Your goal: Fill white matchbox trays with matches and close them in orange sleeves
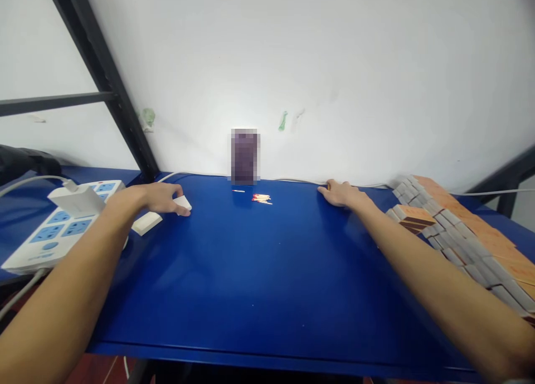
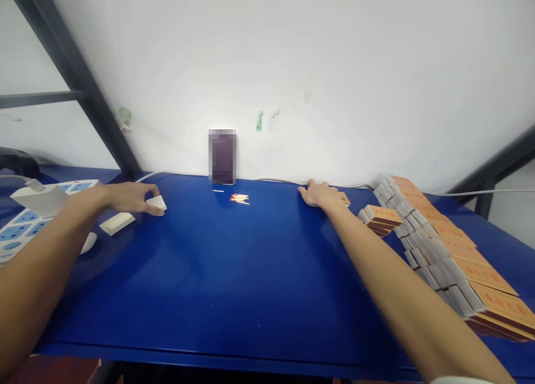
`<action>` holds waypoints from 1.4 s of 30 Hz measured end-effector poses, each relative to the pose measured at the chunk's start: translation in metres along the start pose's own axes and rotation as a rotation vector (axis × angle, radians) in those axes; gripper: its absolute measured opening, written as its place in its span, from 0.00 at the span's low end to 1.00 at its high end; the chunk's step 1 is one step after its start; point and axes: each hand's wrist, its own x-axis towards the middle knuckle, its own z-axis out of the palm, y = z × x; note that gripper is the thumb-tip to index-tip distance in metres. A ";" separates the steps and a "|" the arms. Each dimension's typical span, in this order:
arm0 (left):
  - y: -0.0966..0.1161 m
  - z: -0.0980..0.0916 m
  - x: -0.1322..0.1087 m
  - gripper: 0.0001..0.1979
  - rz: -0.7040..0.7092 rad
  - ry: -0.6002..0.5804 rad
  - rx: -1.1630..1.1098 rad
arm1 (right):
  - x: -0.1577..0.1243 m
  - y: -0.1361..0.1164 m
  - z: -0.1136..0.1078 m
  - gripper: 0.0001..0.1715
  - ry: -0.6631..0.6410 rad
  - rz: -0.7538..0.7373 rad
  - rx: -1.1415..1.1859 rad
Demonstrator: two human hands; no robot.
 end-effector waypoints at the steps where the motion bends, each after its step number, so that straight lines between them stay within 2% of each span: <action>1: 0.007 0.001 -0.002 0.36 0.031 0.000 0.006 | -0.007 -0.005 -0.001 0.40 -0.015 -0.004 -0.004; 2: 0.016 0.002 -0.004 0.32 0.070 0.005 0.019 | -0.016 -0.011 -0.001 0.39 -0.030 -0.020 -0.009; 4: 0.040 0.005 -0.011 0.27 0.237 0.057 0.022 | -0.034 -0.024 0.000 0.36 -0.043 -0.089 -0.014; 7: 0.081 0.014 -0.023 0.26 0.483 0.136 -0.100 | -0.061 -0.041 0.001 0.32 -0.021 -0.222 -0.016; 10: 0.116 0.028 -0.035 0.27 0.692 0.048 -0.331 | -0.079 -0.051 0.000 0.31 -0.007 -0.291 -0.030; 13: 0.139 0.041 -0.044 0.22 0.848 -0.043 -0.534 | -0.085 -0.060 -0.005 0.32 0.095 -0.360 -0.053; 16: 0.151 0.051 -0.049 0.21 0.938 -0.087 -0.664 | -0.079 -0.075 -0.005 0.31 0.164 -0.582 0.025; 19: 0.156 0.057 -0.052 0.22 0.953 -0.117 -0.623 | -0.065 -0.095 0.002 0.30 0.136 -0.784 0.127; 24: 0.155 0.058 -0.051 0.25 0.939 -0.067 -0.395 | -0.050 -0.119 0.020 0.25 0.182 -0.878 0.211; 30: 0.154 0.053 -0.054 0.28 0.934 -0.149 -0.241 | -0.069 -0.112 0.025 0.22 0.226 -0.955 0.334; 34: 0.153 0.051 -0.057 0.32 0.954 -0.147 -0.204 | -0.087 -0.102 0.028 0.21 0.235 -0.990 0.395; 36: 0.151 0.051 -0.054 0.32 0.976 -0.115 -0.259 | -0.094 -0.099 0.031 0.20 0.242 -0.991 0.421; 38: 0.149 0.054 -0.048 0.25 0.968 -0.048 -0.354 | -0.098 -0.097 0.034 0.19 0.246 -0.980 0.452; 40: 0.146 0.059 -0.041 0.15 0.890 0.076 -0.421 | -0.101 -0.096 0.036 0.18 0.273 -0.958 0.514; 42: 0.144 0.065 -0.033 0.08 0.789 0.247 -0.401 | -0.104 -0.095 0.038 0.15 0.331 -0.939 0.583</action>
